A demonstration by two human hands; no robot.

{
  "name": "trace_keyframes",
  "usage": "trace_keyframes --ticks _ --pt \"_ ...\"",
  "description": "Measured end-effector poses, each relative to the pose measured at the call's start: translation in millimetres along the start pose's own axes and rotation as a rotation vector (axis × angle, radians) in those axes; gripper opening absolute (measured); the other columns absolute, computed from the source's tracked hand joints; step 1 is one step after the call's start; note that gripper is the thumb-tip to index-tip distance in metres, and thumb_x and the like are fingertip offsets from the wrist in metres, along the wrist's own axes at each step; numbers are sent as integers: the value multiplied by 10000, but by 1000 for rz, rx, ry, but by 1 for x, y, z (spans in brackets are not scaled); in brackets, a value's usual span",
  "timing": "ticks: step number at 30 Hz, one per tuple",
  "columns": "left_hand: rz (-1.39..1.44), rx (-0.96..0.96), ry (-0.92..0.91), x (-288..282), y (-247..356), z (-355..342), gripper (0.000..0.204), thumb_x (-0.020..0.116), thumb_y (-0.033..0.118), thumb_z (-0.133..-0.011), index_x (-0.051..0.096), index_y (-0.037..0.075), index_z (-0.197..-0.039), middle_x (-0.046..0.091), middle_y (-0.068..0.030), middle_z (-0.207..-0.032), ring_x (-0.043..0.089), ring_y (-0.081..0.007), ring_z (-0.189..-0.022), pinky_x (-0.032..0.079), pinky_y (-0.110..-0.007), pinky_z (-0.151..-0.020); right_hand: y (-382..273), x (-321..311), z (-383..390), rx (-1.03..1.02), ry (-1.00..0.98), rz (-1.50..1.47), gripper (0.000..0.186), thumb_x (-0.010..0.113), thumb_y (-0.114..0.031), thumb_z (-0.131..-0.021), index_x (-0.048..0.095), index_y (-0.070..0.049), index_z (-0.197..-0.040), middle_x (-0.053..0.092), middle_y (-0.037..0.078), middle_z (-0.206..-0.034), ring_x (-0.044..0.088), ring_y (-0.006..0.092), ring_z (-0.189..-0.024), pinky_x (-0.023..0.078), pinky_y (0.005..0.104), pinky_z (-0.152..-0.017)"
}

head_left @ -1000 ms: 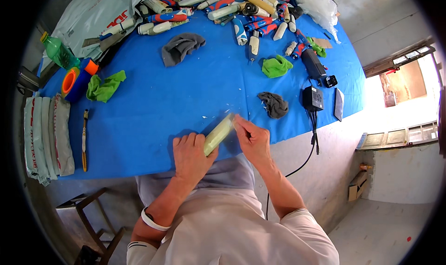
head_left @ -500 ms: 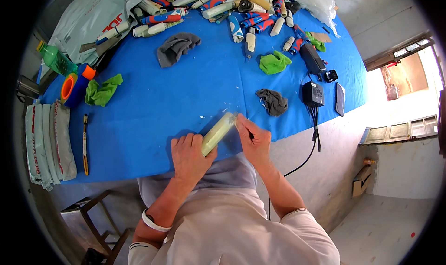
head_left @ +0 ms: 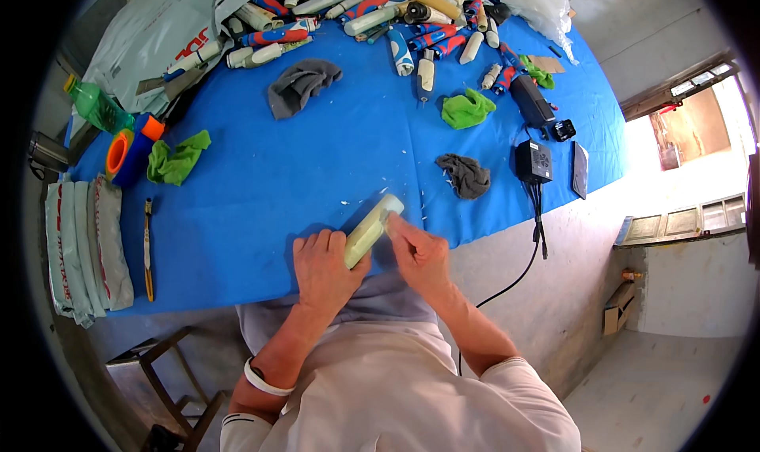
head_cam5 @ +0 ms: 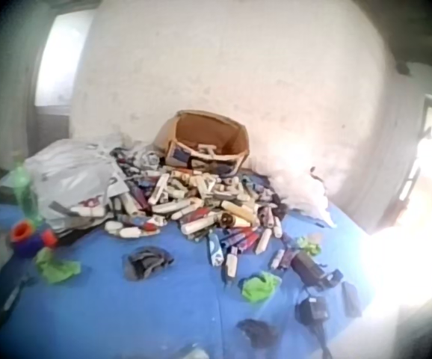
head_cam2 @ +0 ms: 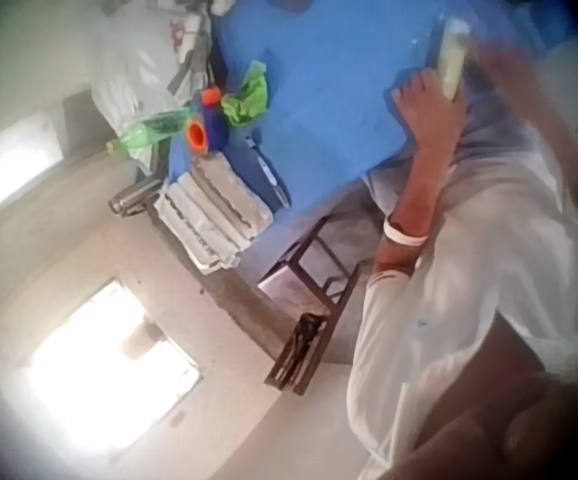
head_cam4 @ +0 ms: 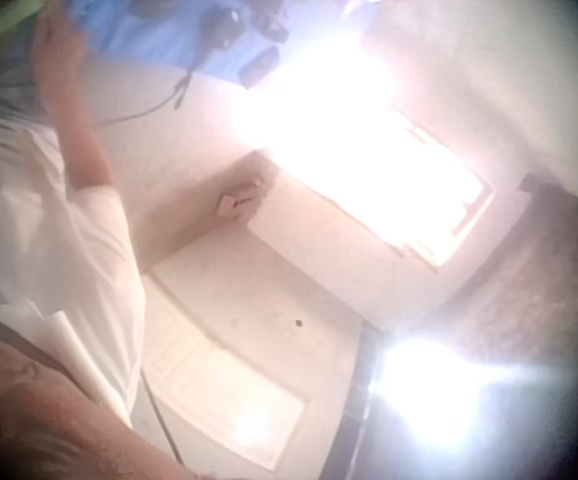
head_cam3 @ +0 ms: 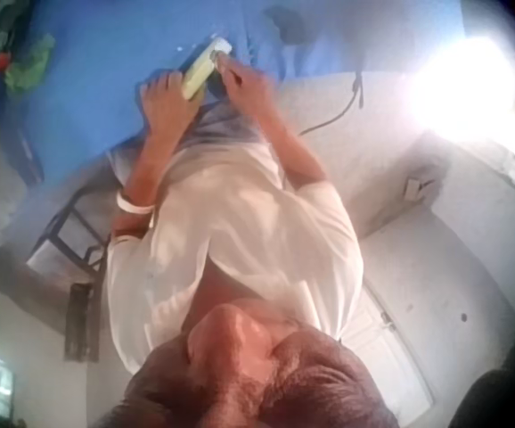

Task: The person wipes a small container with a grey cloth, then uses a wooden spatula to scrape the rim of the container.

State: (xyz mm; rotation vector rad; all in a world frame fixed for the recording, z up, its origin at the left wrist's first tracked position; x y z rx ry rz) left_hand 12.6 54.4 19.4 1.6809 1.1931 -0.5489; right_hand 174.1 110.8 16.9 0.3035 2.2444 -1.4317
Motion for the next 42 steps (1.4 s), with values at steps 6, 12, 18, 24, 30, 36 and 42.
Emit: trace_keyframes --ticks 6,12,18,24,30,36,42 --pt "-16 -8 4 0 -1 2 313 812 255 -697 553 103 -785 570 -60 -728 573 -274 -674 379 -419 -685 8 -8 -11 68 109 -27 232 686 -36 -955 732 14 -1177 627 36 -678 489 24 -597 406 219 -526" --pt "-17 -18 -12 2 -2 2 309 810 264 -699 561 102 -785 577 -62 -734 583 -274 -684 384 -418 -690 7 -5 -10 55 91 26 240 726 -74 -938 745 -23 -1172 645 114 -681 517 108 -521 417 271 -489" --pt "-23 -12 -10 4 -2 3 325 811 276 -687 559 100 -796 581 -63 -743 588 -274 -693 383 -420 -689 11 -4 -8 42 56 32 250 720 -64 -934 744 -32 -1181 666 133 -710 545 150 -522 437 292 -498" --pt "-25 -11 -12 4 -3 3 332 814 281 -688 559 100 -802 584 -64 -752 588 -275 -699 384 -424 -691 21 -4 0 162 50 -123 232 670 -46 -975 724 17 -1191 687 38 -759 548 30 -683 457 216 -592" --pt "-20 -17 -12 4 -3 3 326 815 281 -696 559 103 -793 581 -65 -751 585 -274 -699 384 -424 -691 22 -5 -8 145 138 -73 245 671 -86 -981 724 -18 -1211 654 83 -708 532 91 -568 424 251 -524" --pt "-17 -19 -8 3 -3 3 323 815 279 -695 561 105 -793 578 -65 -749 582 -276 -697 383 -423 -690 4 1 -9 37 16 15 225 672 -52 -969 737 -9 -1180 676 86 -738 530 16 -671 450 225 -571" --pt "-6 -19 1 1 -2 2 319 815 273 -694 561 105 -788 572 -62 -744 578 -275 -692 383 -422 -694 6 1 -11 30 -7 75 244 687 -130 -955 742 -68 -1184 637 149 -693 588 230 -533 449 333 -512"
Point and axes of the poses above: each hand's wrist, its own z-axis away from the middle knuckle, its own x-axis out of the palm, y = z × x, the point moved 8 cm from there along -z, towards the middle knuckle
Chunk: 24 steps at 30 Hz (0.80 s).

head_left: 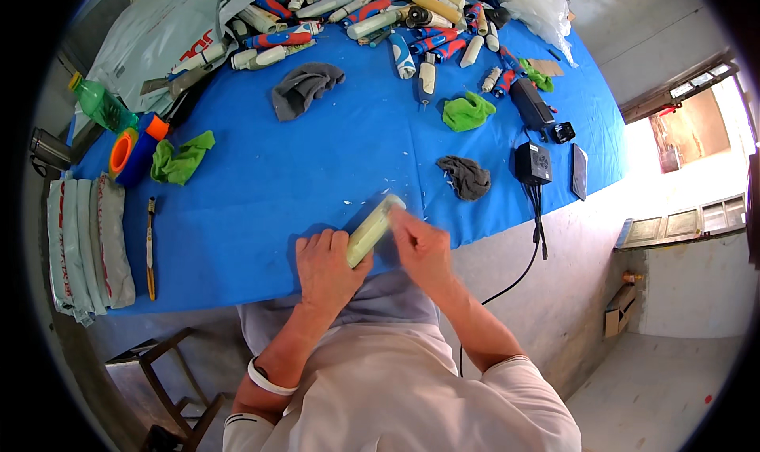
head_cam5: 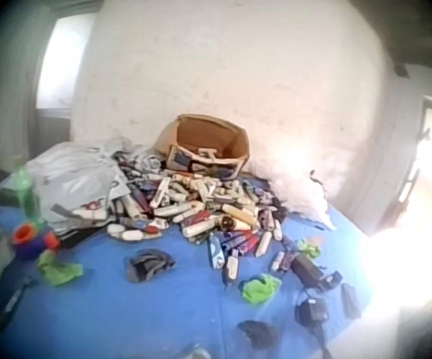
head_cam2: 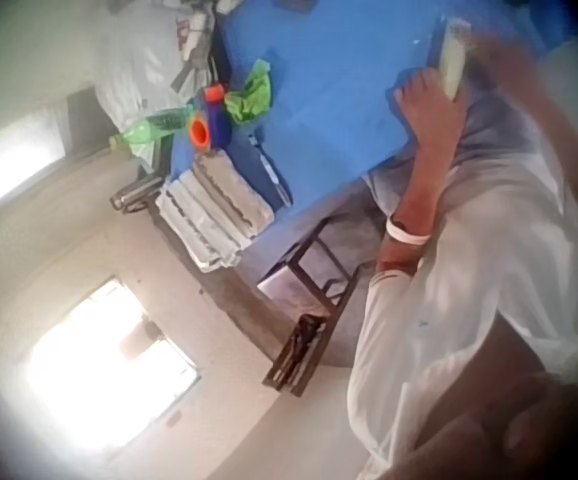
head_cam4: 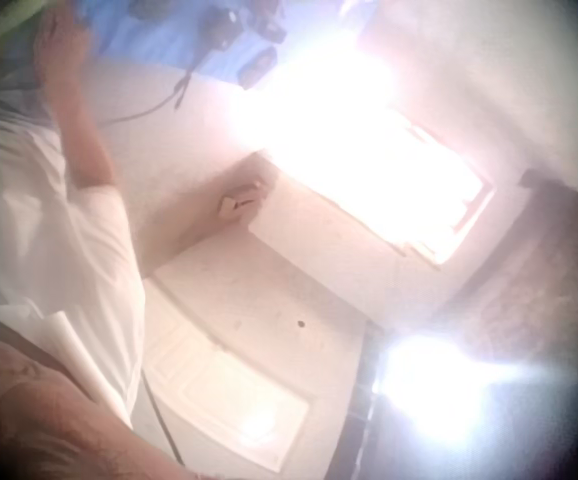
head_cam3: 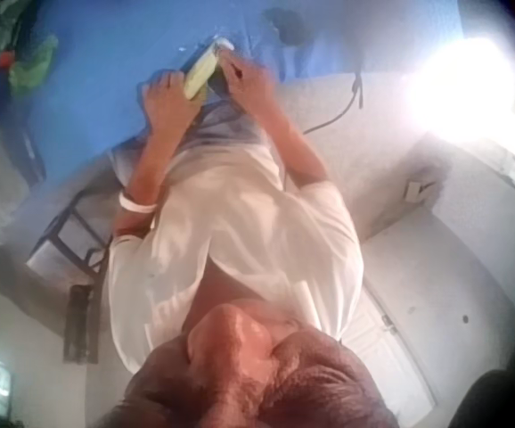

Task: The person wipes a small container with a grey cloth, then uses a wooden spatula to scrape the rim of the container.

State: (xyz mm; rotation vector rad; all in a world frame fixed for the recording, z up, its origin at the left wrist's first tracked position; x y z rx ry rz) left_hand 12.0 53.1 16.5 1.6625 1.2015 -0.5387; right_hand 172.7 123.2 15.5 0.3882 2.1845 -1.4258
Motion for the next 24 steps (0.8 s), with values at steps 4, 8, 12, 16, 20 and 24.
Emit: trace_keyframes --ticks 4,8,12,16,20,24 --pt "-4 -11 -11 0 0 0 319 815 274 -694 560 106 -785 572 -62 -743 577 -274 -690 383 -421 -696 7 -5 -4 37 46 53 256 697 -108 -941 740 -70 -1191 627 148 -683 583 236 -531 451 340 -512" --pt "13 -9 -6 0 -1 0 318 815 277 -698 562 105 -787 573 -63 -748 576 -272 -692 383 -421 -697 10 -4 0 35 64 9 273 704 -78 -927 738 -68 -1197 639 144 -694 572 211 -520 450 327 -509" --pt "9 -17 -15 1 -4 5 317 815 283 -702 567 104 -787 575 -64 -753 578 -269 -694 384 -418 -700 6 -7 0 31 76 34 234 692 -54 -971 729 21 -1189 576 13 -643 454 32 -572 387 220 -509" --pt "35 -10 -3 2 -3 3 321 817 290 -702 570 102 -785 574 -65 -753 576 -269 -693 384 -415 -703 13 -7 4 53 86 -23 231 692 -62 -979 731 20 -1191 654 8 -729 500 24 -642 429 206 -563" --pt "29 -6 9 0 -2 2 316 807 282 -697 559 104 -778 569 -64 -741 574 -269 -680 382 -414 -694 23 -4 4 136 84 -117 234 692 -72 -984 729 19 -1197 715 10 -838 539 24 -715 463 196 -630" --pt "34 18 34 -3 1 0 300 788 257 -692 539 109 -772 564 -58 -721 572 -267 -653 378 -413 -672 21 -1 4 103 64 -65 243 694 -71 -982 724 21 -1206 722 10 -828 543 22 -706 463 197 -619"
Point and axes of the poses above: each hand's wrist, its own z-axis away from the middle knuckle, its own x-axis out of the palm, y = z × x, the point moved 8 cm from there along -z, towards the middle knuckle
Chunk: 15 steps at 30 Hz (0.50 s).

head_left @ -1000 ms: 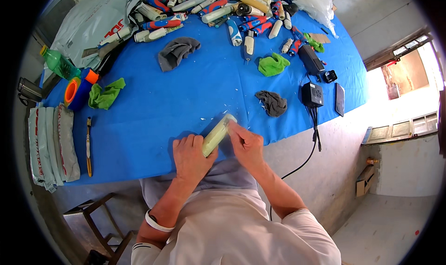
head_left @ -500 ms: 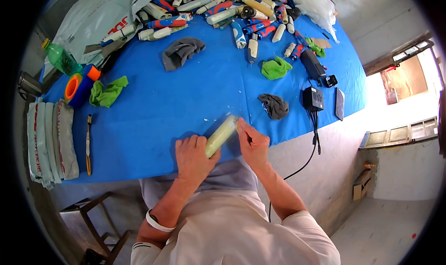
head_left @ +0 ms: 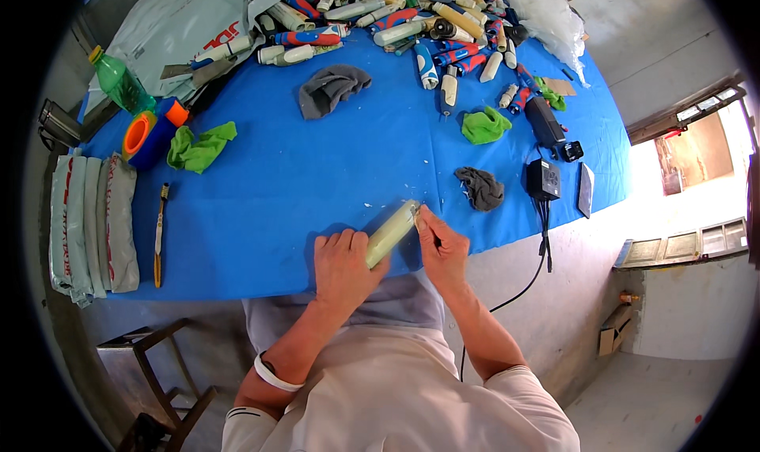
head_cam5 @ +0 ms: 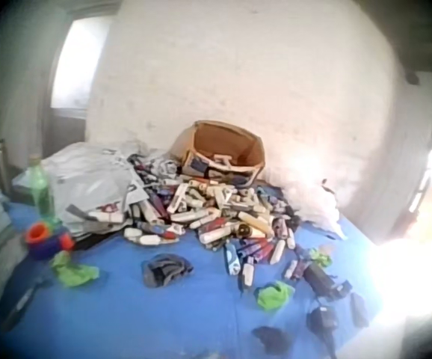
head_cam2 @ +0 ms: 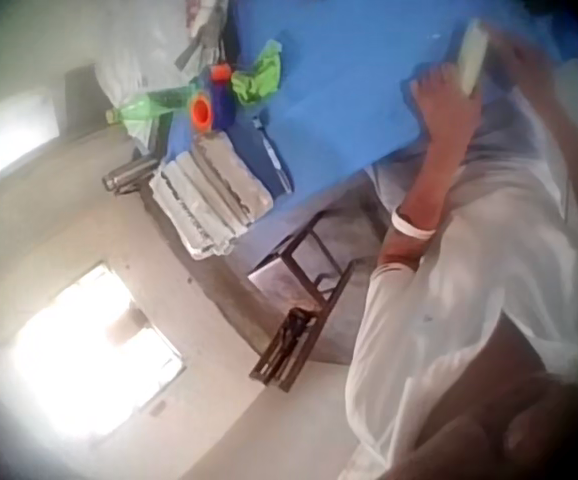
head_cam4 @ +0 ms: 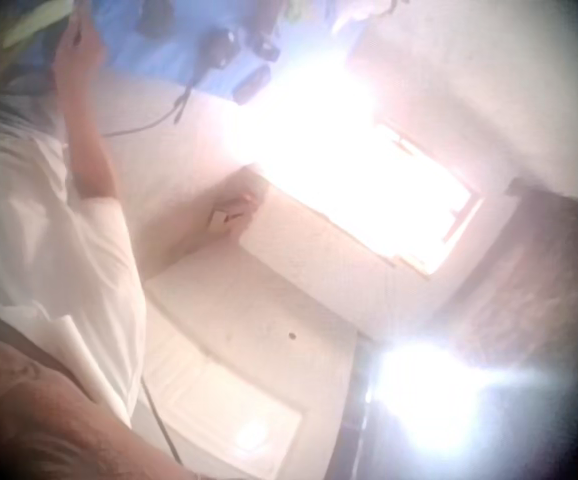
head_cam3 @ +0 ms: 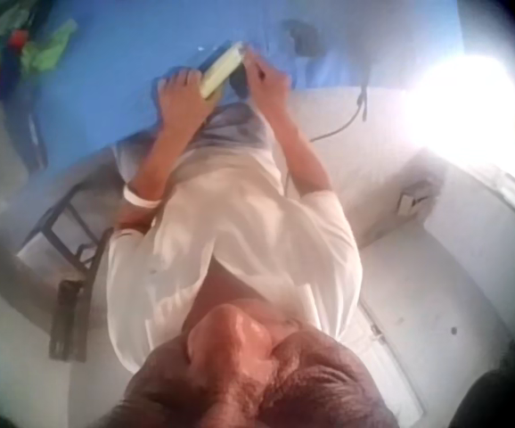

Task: The person wipes a small container with a grey cloth, then uses a wooden spatula to scrape the rim of the container.

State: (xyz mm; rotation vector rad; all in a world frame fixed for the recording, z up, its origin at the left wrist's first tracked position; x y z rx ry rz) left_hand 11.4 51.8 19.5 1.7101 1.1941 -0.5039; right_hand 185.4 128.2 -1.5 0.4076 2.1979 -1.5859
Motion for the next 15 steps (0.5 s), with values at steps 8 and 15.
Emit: trace_keyframes --ticks 8,15 --pt "-12 -42 -47 5 -3 3 316 803 294 -704 561 102 -771 572 -68 -749 579 -271 -701 384 -419 -711 -10 0 2 -70 -20 53 242 685 -56 -978 721 21 -1205 625 20 -696 498 29 -622 417 210 -545" --pt "-19 -30 -37 3 -4 1 316 804 287 -699 560 102 -774 567 -65 -735 576 -273 -681 384 -415 -698 -7 0 1 -51 -52 77 241 683 -52 -977 719 25 -1202 618 -6 -707 492 34 -626 421 211 -550"
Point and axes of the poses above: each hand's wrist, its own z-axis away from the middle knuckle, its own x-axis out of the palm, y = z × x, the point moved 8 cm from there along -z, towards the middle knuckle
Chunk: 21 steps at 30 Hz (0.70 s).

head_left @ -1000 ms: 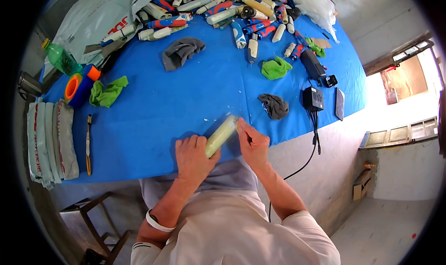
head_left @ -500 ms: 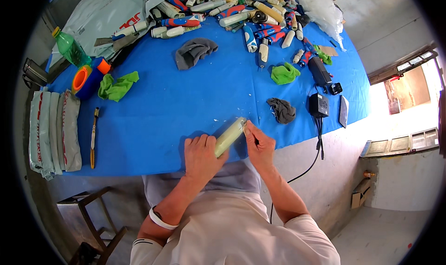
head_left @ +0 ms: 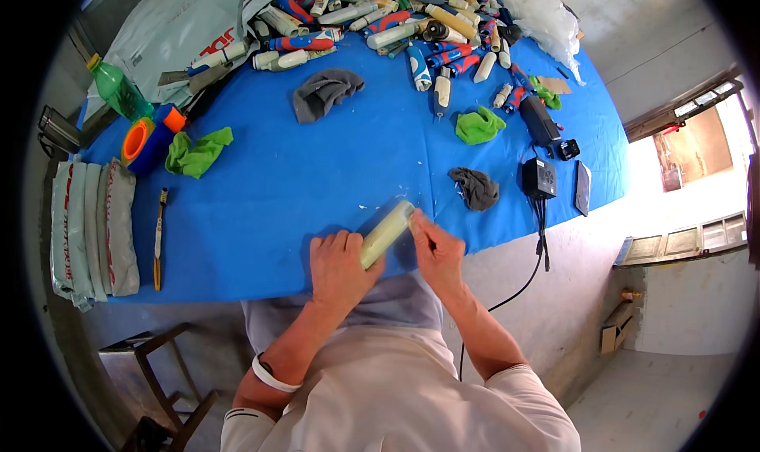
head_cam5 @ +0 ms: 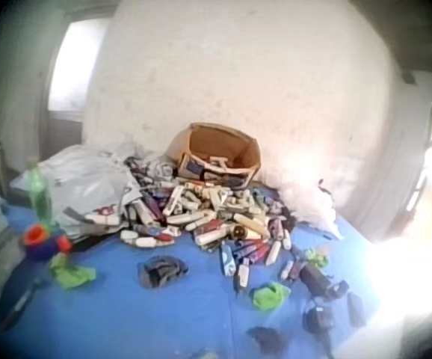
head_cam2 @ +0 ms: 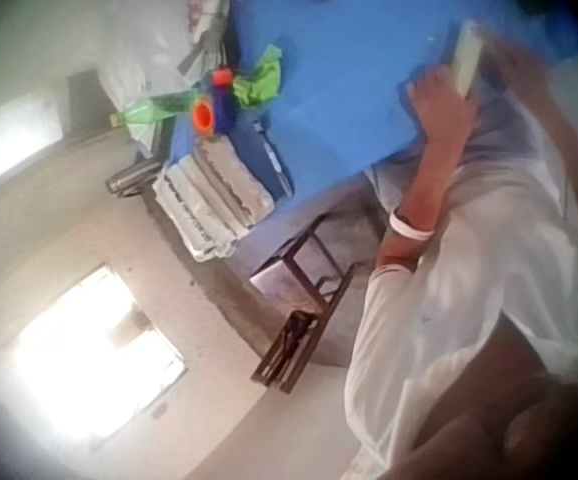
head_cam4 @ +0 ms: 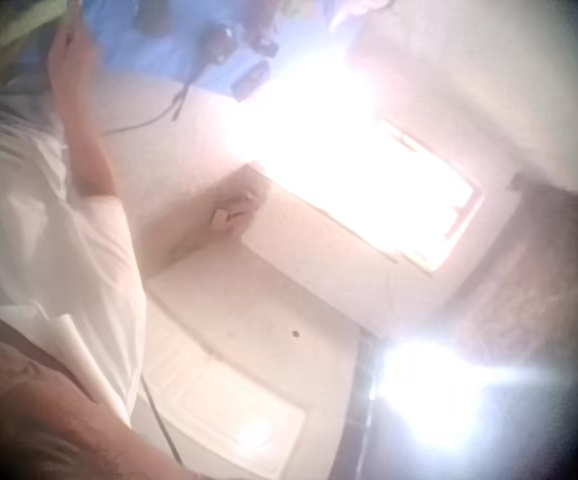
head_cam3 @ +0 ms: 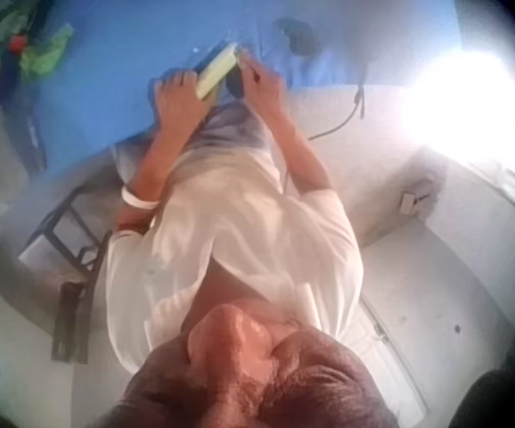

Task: The person wipes a small container with a grey cloth, then uses a wooden spatula to scrape the rim of the container.

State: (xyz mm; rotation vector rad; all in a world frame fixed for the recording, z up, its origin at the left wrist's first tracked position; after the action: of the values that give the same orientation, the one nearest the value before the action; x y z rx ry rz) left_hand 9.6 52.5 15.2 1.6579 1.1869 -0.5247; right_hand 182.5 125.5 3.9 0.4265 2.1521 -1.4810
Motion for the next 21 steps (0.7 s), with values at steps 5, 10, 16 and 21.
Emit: trace_keyframes --ticks 5,10,16,21 --pt "-4 1 3 1 1 0 314 808 286 -699 563 103 -770 566 -66 -731 572 -271 -676 381 -413 -695 -5 3 2 -78 -47 -57 262 695 -62 -972 711 19 -1221 589 -10 -712 479 37 -640 414 216 -556" --pt "19 9 18 -2 2 -1 296 793 271 -707 552 105 -753 573 -68 -716 576 -277 -660 382 -423 -673 18 -23 -12 235 87 -60 299 677 -44 -969 686 9 -1264 591 15 -710 482 43 -634 415 229 -556" --pt "8 -5 -13 0 0 -1 319 814 290 -698 564 101 -760 572 -70 -741 574 -269 -685 381 -413 -696 -25 -26 -19 -251 149 248 239 715 -29 -885 738 -36 -1122 599 94 -669 554 220 -552 442 330 -521" --pt "19 -3 4 1 1 2 317 813 291 -704 569 98 -767 573 -74 -740 574 -273 -685 387 -414 -700 -23 -18 -17 -237 49 189 227 698 -2 -875 734 -36 -1097 656 136 -788 633 304 -653 506 396 -578"
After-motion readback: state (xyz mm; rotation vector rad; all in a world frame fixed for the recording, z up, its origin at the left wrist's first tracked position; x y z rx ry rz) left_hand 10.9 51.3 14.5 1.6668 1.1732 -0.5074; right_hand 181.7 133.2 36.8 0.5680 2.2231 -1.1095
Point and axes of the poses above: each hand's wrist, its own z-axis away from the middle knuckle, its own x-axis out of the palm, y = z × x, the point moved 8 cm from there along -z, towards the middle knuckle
